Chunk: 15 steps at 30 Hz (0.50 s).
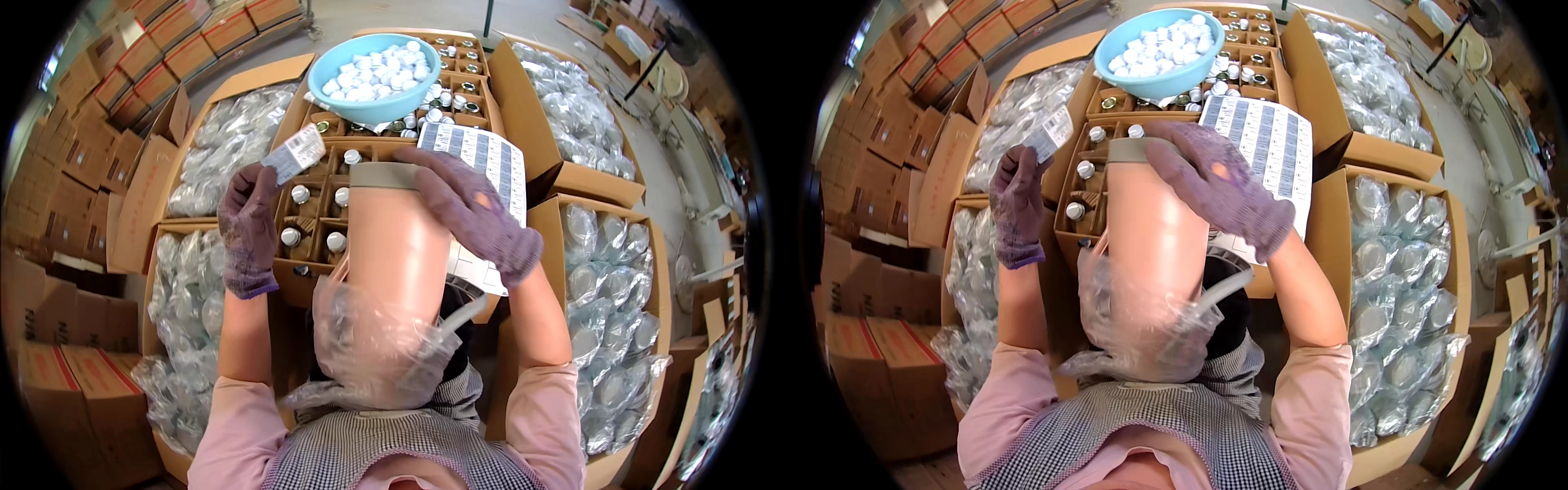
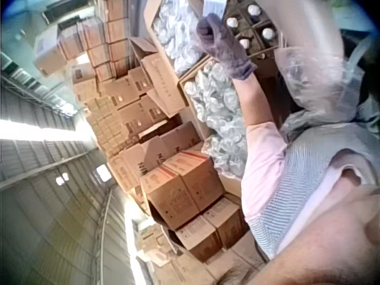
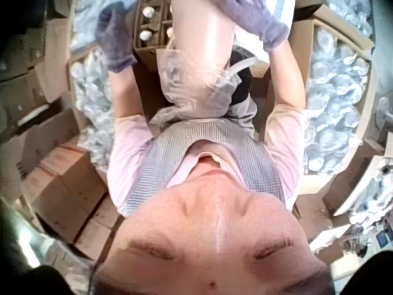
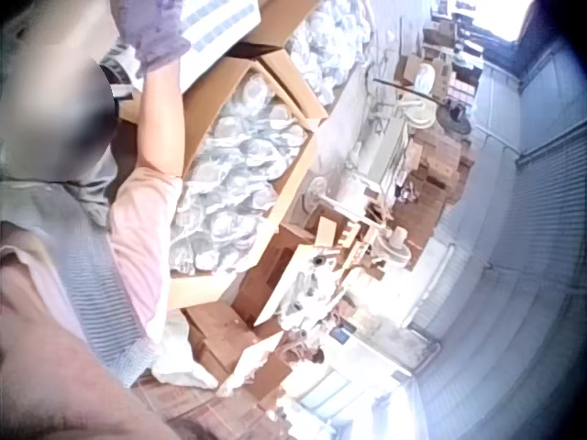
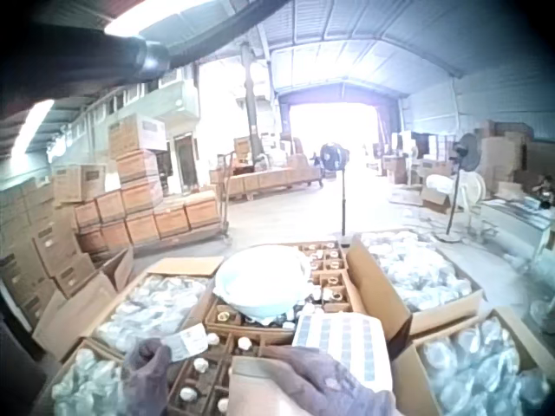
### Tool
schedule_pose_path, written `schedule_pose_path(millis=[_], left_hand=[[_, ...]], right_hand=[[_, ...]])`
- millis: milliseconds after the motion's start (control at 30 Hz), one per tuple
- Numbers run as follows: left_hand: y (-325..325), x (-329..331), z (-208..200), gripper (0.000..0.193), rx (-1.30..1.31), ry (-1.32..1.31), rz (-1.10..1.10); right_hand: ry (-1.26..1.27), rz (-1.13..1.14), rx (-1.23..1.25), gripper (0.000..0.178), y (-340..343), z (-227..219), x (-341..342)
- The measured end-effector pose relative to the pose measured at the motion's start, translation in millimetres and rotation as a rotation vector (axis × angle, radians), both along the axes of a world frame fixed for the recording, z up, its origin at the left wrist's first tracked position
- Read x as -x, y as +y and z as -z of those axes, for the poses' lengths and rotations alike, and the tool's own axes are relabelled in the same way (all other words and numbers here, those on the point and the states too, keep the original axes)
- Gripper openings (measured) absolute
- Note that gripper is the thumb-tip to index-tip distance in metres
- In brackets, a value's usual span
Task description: The person assembles cylindrical containers by inserting metal lids and applying labels. They handle pink and green containers, place lids into the openings, and affix labels to the sides. The person works at a table surrounded by cardboard boxes and plastic-wrapped items.
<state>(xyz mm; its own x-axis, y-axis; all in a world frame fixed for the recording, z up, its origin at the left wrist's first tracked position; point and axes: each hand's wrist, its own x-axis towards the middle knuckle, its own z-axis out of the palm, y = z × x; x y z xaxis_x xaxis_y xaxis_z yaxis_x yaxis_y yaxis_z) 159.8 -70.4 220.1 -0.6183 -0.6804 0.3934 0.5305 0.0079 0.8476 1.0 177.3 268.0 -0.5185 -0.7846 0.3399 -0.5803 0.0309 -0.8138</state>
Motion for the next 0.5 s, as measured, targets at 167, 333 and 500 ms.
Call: schedule_pose_path(millis=[167,333,500], left_hand=[[35.8,-54.9,-26.3,0.009,0.013,-0.181,0.093],[54.9,-73.5,-19.9,0.007,0.049,-0.291,0.308],[63.3,-63.0,-18.0,0.011,0.068,-0.345,0.388]], right_hand=[[0.026,-0.008,-0.114,0.035,-1.0,17.2,-3.7],[-0.429,-0.107,0.471,0.045,14.7,69.7,3.6],[-0.732,-0.478,0.4,0.063,26.2,70.7,27.9]])
